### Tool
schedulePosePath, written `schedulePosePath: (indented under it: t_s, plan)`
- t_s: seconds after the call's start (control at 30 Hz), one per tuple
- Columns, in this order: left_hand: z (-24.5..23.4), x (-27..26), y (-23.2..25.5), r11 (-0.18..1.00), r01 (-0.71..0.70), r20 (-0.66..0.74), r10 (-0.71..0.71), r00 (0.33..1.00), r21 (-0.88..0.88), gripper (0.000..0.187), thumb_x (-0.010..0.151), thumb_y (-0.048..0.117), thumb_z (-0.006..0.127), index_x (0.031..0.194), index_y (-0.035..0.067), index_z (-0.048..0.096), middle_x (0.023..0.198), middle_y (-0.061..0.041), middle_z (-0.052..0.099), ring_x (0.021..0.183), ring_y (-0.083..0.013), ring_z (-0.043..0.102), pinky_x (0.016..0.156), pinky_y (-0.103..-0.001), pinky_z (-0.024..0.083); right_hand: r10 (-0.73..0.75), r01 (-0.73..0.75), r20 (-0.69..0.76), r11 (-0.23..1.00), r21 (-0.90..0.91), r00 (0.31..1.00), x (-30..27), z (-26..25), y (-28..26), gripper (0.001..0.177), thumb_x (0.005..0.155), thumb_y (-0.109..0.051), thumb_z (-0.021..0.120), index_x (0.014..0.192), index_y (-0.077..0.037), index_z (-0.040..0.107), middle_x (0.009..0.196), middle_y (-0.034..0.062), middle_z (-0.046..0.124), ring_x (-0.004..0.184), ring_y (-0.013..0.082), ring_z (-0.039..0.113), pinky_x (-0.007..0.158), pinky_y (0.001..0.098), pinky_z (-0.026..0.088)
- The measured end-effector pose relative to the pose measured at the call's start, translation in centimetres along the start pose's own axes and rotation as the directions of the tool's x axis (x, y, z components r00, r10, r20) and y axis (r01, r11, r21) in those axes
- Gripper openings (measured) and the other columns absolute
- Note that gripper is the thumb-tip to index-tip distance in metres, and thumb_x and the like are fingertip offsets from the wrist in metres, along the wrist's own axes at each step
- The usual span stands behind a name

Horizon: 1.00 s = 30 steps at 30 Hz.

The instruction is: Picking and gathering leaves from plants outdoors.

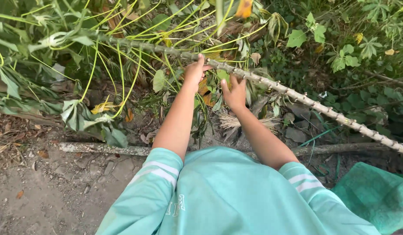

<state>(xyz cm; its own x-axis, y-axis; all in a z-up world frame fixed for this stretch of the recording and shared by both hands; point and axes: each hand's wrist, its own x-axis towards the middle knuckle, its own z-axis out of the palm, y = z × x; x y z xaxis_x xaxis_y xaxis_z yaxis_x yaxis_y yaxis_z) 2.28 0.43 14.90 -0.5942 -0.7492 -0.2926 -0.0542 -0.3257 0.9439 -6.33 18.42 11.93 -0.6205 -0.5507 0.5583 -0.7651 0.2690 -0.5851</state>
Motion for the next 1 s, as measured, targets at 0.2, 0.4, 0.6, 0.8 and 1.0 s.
schedulePosePath:
  t_s: [0.2, 0.4, 0.6, 0.8, 1.0]
  plan:
    - [-0.1, 2.6, -0.7, 0.987, 0.071, -0.037, -0.066, 0.997, 0.142, 0.062, 0.098, 0.065, 0.050, 0.109, 0.006, 0.066, 0.095, -0.011, 0.073, 0.066, -0.0144, 0.050, 0.063, -0.031, 0.047, 0.432, -0.407, -0.100, 0.891, 0.199, 0.896, 2.3, 1.3, -2.0, 0.049, 0.094, -0.046, 0.078, 0.096, 0.003, 0.076, 0.087, 0.0227, 0.067, 0.077, 0.0274, 0.058, 0.073, 0.0399, 0.048]
    - [0.6, 2.6, -1.4, 0.999, -0.006, -0.048, 0.008, 0.999, 0.044, 0.051, 0.097, 0.054, 0.062, 0.105, 0.004, 0.072, 0.104, -0.011, 0.074, 0.093, -0.0179, 0.069, 0.089, -0.036, 0.054, 0.380, -0.347, -0.149, 0.915, 0.203, 0.913, 2.8, 1.4, -1.9, 0.040, 0.092, -0.041, 0.078, 0.089, -0.001, 0.077, 0.062, 0.0130, 0.063, 0.052, 0.0219, 0.049, 0.055, 0.0367, 0.045]
    - [1.1, 2.3, -1.2, 1.000, -0.024, -0.030, 0.024, 0.999, 0.005, 0.038, 0.097, 0.043, 0.064, 0.100, 0.007, 0.074, 0.098, -0.007, 0.078, 0.089, -0.0171, 0.071, 0.085, -0.035, 0.057, 0.363, -0.341, -0.137, 0.927, 0.158, 0.922, 2.9, 0.8, -2.0, 0.035, 0.092, -0.038, 0.078, 0.088, -0.003, 0.078, 0.063, 0.0168, 0.064, 0.051, 0.0272, 0.052, 0.056, 0.0382, 0.047]
    - [1.6, 4.5, -3.3, 0.998, 0.000, -0.017, -0.001, 1.000, -0.059, 0.036, 0.097, 0.040, 0.066, 0.093, 0.005, 0.074, 0.089, -0.005, 0.077, 0.079, -0.0151, 0.069, 0.075, -0.030, 0.055, 0.439, -0.439, -0.013, 0.899, -0.005, 0.898, 3.6, 0.0, -1.8, 0.039, 0.091, -0.047, 0.076, 0.083, -0.008, 0.081, 0.064, 0.0156, 0.068, 0.057, 0.0298, 0.063, 0.062, 0.0411, 0.051]
    - [2.2, 5.7, -5.3, 0.988, -0.010, -0.011, 0.008, 1.000, -0.157, 0.034, 0.098, 0.036, 0.067, 0.091, 0.003, 0.074, 0.086, -0.005, 0.076, 0.071, -0.0140, 0.063, 0.067, -0.030, 0.052, 0.533, -0.535, 0.092, 0.845, 0.004, 0.841, 3.5, 2.6, 2.1, 0.045, 0.093, -0.049, 0.072, 0.075, -0.008, 0.080, 0.063, 0.0114, 0.069, 0.060, 0.0287, 0.066, 0.065, 0.0411, 0.051]
